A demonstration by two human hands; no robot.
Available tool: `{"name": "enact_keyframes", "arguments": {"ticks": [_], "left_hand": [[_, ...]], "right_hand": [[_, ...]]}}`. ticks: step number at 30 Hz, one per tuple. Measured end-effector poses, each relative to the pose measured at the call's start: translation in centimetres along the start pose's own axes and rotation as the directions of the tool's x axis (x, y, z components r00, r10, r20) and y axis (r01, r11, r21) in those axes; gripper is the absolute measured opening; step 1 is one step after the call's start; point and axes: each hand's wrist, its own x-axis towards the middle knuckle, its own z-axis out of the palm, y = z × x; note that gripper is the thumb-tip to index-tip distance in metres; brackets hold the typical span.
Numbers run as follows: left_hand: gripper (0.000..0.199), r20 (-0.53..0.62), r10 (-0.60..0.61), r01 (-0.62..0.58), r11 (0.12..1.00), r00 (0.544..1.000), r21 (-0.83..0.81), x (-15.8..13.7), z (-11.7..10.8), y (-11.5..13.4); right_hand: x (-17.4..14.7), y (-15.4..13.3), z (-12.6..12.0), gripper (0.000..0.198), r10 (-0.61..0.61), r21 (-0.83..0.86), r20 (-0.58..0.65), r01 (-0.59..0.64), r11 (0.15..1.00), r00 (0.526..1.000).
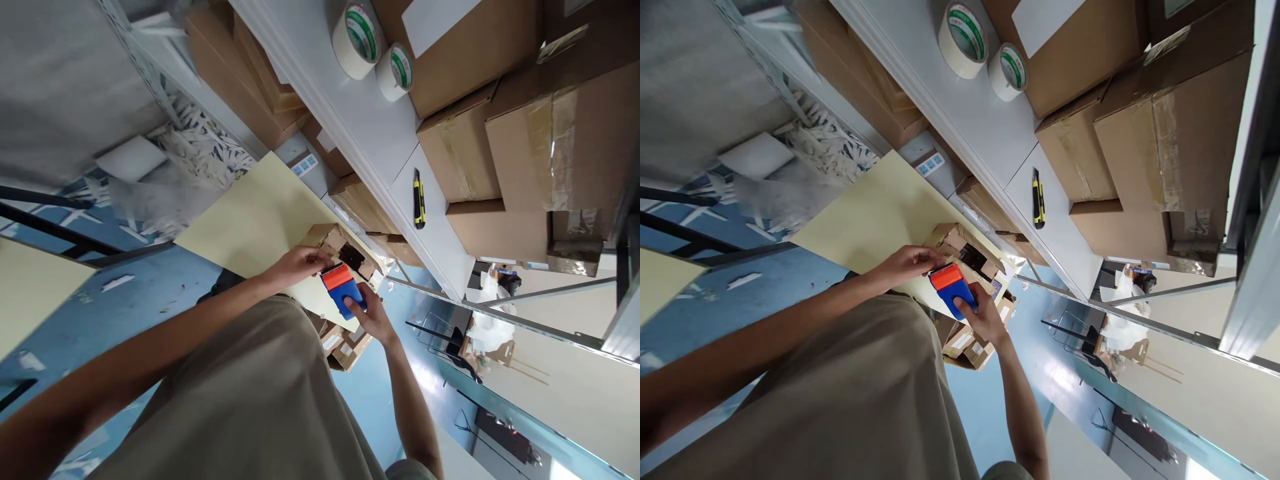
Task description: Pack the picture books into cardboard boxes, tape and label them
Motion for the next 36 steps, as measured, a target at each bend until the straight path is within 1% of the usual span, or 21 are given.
{"name": "enact_keyframes", "arguments": {"ticks": [2,5,7,10,12,15,16,17,19,22,25,28,31,34,36], "left_hand": [[0.041,-0.006,-0.034,0.034,0.999,0.999,0.006,-0.1,-0.2,-0.5],[0.040,-0.099,-0.079,0.080,0.997,0.992,0.007,-0.3,0.3,-1.6],[0.038,-0.165,-0.077,0.076,0.997,0.983,-0.012,-0.4,1.1,-2.5],[0.037,-0.212,-0.052,0.039,0.997,0.976,-0.065,-0.3,1.7,-3.6],[0.038,-0.279,-0.044,0.020,0.996,0.959,-0.086,0.1,0.9,-4.2],[0.039,-0.428,-0.030,-0.007,0.996,0.903,-0.085,1.5,-1.9,-5.2],[0.040,-0.444,-0.033,-0.009,0.996,0.895,-0.092,2.1,-2.8,-5.6],[0.040,-0.441,-0.041,-0.006,0.994,0.897,-0.106,2.8,-3.5,-6.1],[0.042,-0.427,-0.063,0.005,0.991,0.902,-0.137,4.2,-4.1,-7.0],[0.042,-0.449,-0.079,0.010,0.988,0.890,-0.153,6.3,-3.2,-8.3],[0.035,-0.473,-0.063,0.002,0.992,0.879,-0.128,8.2,-1.8,-9.6],[0.027,-0.494,-0.051,0.033,0.998,0.868,-0.045,9.6,-1.1,-10.9],[0.023,-0.497,-0.032,0.087,0.992,0.867,0.088,10.3,-0.8,-12.1],[0.029,-0.487,0.055,0.086,0.961,0.871,0.262,10.1,-0.7,-13.1],[0.046,-0.489,0.073,0.122,0.927,0.869,0.354,9.6,-0.9,-13.4]], "right_hand": [[0.2,-0.6,-0.3,0.061,0.038,-0.062,0.002,-0.037,0.997,0.999],[0.7,-1.9,-0.9,0.064,0.104,-0.149,0.020,-0.100,0.984,0.994],[0.9,-3.1,-1.6,0.064,0.153,-0.204,0.050,-0.140,0.969,0.987],[0.8,-5.3,-3.5,0.062,0.202,-0.300,0.111,-0.161,0.940,0.973],[0.3,-6.6,-5.2,0.062,0.238,-0.363,0.150,-0.171,0.916,0.959],[-0.6,-7.9,-7.9,0.063,0.318,-0.393,0.175,-0.230,0.890,0.932],[-0.7,-8.3,-8.7,0.063,0.333,-0.386,0.167,-0.250,0.888,0.928],[-0.8,-8.6,-9.3,0.063,0.338,-0.376,0.152,-0.262,0.889,0.929],[-0.7,-9.3,-10.1,0.063,0.319,-0.356,0.114,-0.261,0.897,0.941],[0.0,-10.6,-10.2,0.063,0.266,-0.353,0.057,-0.230,0.907,0.962],[1.1,-11.8,-9.6,0.065,0.222,-0.374,0.033,-0.194,0.907,0.975],[2.6,-12.2,-8.7,0.068,0.191,-0.403,0.050,-0.155,0.902,0.980],[4.1,-11.8,-8.0,0.071,0.183,-0.411,0.053,-0.145,0.900,0.982],[5.0,-11.2,-7.7,0.073,0.180,-0.386,0.047,-0.148,0.910,0.983],[5.1,-11.0,-7.8,0.073,0.183,-0.369,0.050,-0.152,0.917,0.982]]}}
